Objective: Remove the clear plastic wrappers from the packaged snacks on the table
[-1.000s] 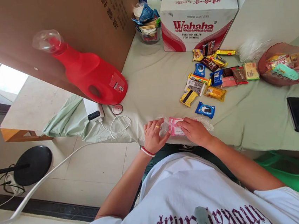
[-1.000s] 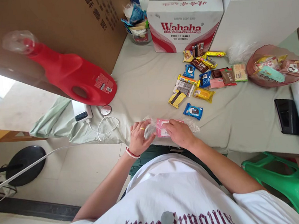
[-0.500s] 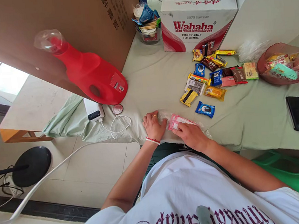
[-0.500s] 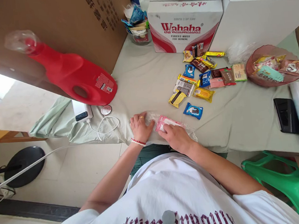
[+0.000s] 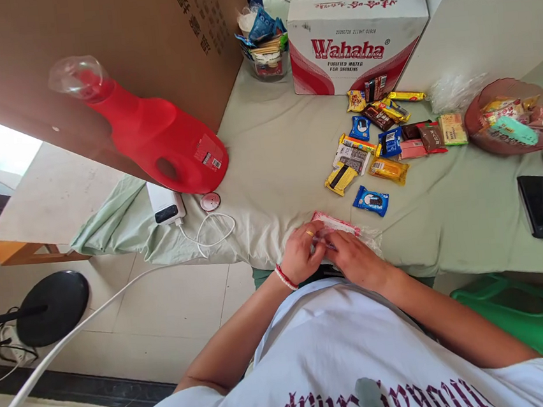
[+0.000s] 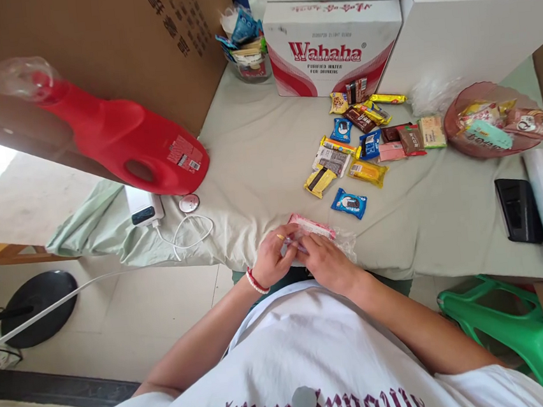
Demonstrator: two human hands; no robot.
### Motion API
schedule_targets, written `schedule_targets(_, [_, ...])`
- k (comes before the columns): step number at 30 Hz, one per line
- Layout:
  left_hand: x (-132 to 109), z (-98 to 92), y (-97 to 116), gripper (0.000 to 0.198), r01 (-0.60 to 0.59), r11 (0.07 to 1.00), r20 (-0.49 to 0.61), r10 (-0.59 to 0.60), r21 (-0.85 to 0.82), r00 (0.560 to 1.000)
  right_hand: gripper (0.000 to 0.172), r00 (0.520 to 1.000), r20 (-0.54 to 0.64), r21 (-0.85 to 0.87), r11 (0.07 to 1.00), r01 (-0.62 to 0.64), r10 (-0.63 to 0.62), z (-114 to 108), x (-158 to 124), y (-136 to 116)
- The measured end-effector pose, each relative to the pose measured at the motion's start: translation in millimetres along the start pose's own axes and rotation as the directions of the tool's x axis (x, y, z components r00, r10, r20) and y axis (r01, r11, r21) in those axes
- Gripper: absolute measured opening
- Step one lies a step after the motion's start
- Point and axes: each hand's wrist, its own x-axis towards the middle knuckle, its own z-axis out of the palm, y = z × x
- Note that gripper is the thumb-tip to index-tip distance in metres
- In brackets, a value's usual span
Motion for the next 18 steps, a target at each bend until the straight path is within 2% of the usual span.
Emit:
schedule_targets(3, [-9.0, 3.3, -0.6, 0.040, -0.123, 0.973, 0.093, 0.106, 0.197, 0.990, 0.039, 0.990, -0.114, 0.136, 0.986, 0.098, -0.083, -1.1, -32.1, 8.2])
schedule_targets(4, [-11.6, 4.9, -1.6, 0.041, -0.151, 0.957, 0.107, 0.128, 0.247, 0.986, 0.037, 0.985, -0.160, 0.192, 0.977, 0.089, -0.059, -0.8, -43.1, 12.0])
schedule_targets(5, [-13.9, 7.2, -2.5, 0.042, -0.170, 0.942, 0.111, 0.144, 0.289, 0.983, 0.035, 0.977, -0.213, 0.251, 0.967, 0.034, 0.021, 0.1, -53.0, 16.2])
schedule_targets(6, [-16.2, 10.1, -3.3, 0.045, -0.183, 0.928, 0.110, 0.155, 0.324, 0.982, 0.033, 0.950, -0.270, 0.308, 0.949, -0.067, 0.154, 1.9, -61.1, 21.0])
schedule_targets(7, [-18.4, 13.5, -3.8, 0.047, -0.192, 0.916, 0.108, 0.164, 0.353, 0.980, 0.033, 0.894, -0.319, 0.355, 0.914, -0.195, 0.315, 4.4, -66.9, 26.0])
schedule_targets(9, [-22.4, 21.1, -4.5, 0.050, -0.206, 0.893, 0.101, 0.180, 0.401, 0.978, 0.046, 0.722, -0.365, 0.399, 0.800, -0.449, 0.588, 11.2, -71.4, 35.8])
schedule_targets(10, [-24.1, 24.9, -4.6, 0.051, -0.207, 0.884, 0.097, 0.183, 0.418, 0.978, 0.054, 0.660, -0.364, 0.392, 0.751, -0.532, 0.658, 15.0, -70.8, 39.8])
schedule_targets(11, [-25.7, 28.5, -4.7, 0.051, -0.201, 0.880, 0.092, 0.179, 0.431, 0.980, 0.058, 0.642, -0.350, 0.370, 0.730, -0.575, 0.683, 18.7, -68.9, 42.7])
schedule_targets(12, [-26.9, 31.7, -4.9, 0.051, -0.189, 0.879, 0.085, 0.169, 0.437, 0.982, 0.055, 0.658, -0.328, 0.346, 0.734, -0.584, 0.678, 21.9, -66.5, 44.4])
schedule_targets(15, [-29.4, 38.4, -6.0, 0.055, -0.140, 0.886, 0.071, 0.121, 0.441, 0.990, 0.029, 0.721, -0.315, 0.344, 0.782, -0.520, 0.617, 24.1, -61.4, 41.1])
schedule_targets(18, [-31.7, 41.9, -8.7, 0.060, -0.118, 0.889, 0.047, 0.108, 0.442, 0.993, 0.023, 0.693, -0.348, 0.439, 0.763, -0.475, 0.632, 12.4, -59.8, 31.2])
